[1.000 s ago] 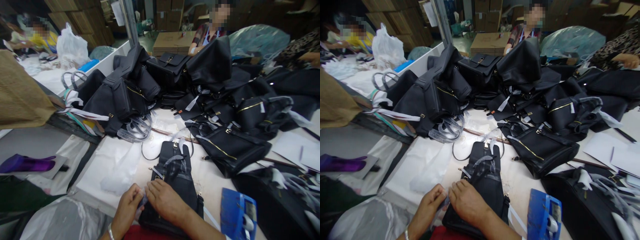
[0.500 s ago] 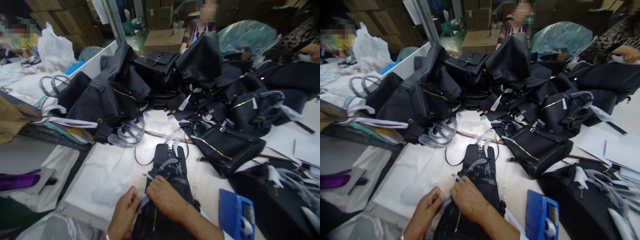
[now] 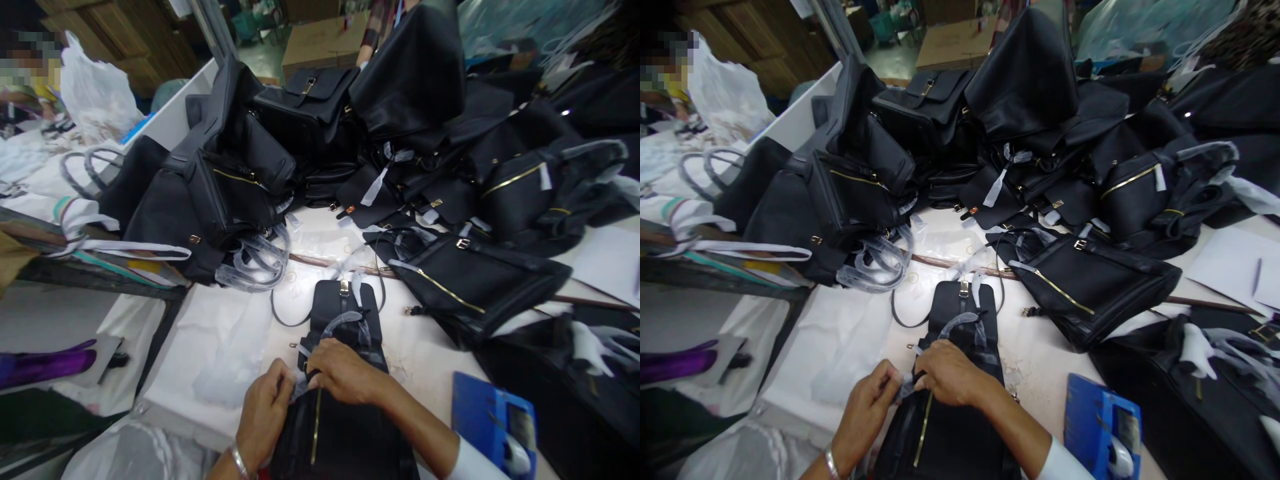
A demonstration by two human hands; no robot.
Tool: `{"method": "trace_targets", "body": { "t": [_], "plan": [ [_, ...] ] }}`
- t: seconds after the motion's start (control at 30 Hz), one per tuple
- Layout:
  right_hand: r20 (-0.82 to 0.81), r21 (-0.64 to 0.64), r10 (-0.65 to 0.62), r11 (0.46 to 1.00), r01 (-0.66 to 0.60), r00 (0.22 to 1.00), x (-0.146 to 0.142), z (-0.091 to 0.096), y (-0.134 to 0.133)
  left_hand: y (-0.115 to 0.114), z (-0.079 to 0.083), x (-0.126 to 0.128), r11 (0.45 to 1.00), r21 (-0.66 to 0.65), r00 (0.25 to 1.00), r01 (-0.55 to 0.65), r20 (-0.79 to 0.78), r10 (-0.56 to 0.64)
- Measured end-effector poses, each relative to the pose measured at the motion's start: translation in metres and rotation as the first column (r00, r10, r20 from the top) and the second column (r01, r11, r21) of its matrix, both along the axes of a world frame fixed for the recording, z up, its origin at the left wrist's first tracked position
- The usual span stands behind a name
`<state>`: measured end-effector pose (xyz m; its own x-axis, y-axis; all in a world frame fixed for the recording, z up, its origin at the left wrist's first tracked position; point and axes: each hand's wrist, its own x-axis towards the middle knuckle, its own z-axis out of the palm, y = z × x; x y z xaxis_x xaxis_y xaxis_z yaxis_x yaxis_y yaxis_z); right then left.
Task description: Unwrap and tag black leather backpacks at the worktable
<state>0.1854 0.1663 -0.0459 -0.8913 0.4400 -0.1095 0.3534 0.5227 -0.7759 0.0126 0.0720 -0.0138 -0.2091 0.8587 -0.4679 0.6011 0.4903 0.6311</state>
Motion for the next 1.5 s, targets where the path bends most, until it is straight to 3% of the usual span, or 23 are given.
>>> {"method": "trace_targets", "body": {
  "t": [0.13, 0.3, 0.57, 0.77, 1.13, 1.23, 1.37, 1.5],
  "plan": [
    [0.003, -0.01, 0.018, 1.0, -0.018, 1.0, 0.003, -0.005, 0.004, 0.006, -0.005, 0.007, 0.99, -0.037, 0.989, 0.134, -0.052, -0.136],
    [0.016, -0.032, -0.098, 0.995, 0.099, 0.995, 0.024, -0.021, 0.023, 0.013, -0.012, 0.002, 0.979, -0.059, 0.963, 0.194, -0.181, -0.201],
    [-0.028, -0.015, -0.086, 0.996, 0.086, 0.996, 0.014, -0.034, 0.016, 0.032, -0.025, 0.02, 0.944, -0.105, 0.892, 0.314, -0.307, -0.331],
    [0.001, 0.027, -0.169, 0.985, 0.169, 0.986, 0.038, -0.047, 0.028, 0.044, -0.03, 0.025, 0.936, -0.16, 0.885, 0.315, -0.307, -0.35],
    [-0.006, 0.033, -0.168, 0.985, 0.168, 0.986, 0.028, -0.065, 0.019, 0.067, -0.053, 0.052, 0.91, -0.178, 0.829, 0.374, -0.376, -0.414],
    [0.01, 0.027, -0.201, 0.979, 0.201, 0.979, 0.029, -0.07, 0.02, 0.074, -0.057, 0.052, 0.921, -0.182, 0.864, 0.346, -0.32, -0.388],
    [0.002, -0.034, -0.285, 0.958, 0.285, 0.958, 0.033, -0.069, 0.017, 0.079, -0.068, 0.045, 0.948, -0.194, 0.958, 0.254, -0.086, -0.274],
    [-0.038, -0.081, -0.537, 0.842, 0.533, 0.843, 0.042, -0.058, 0.004, 0.077, -0.075, 0.042, 0.977, -0.159, 0.988, 0.141, 0.088, -0.128]
  ]
}}
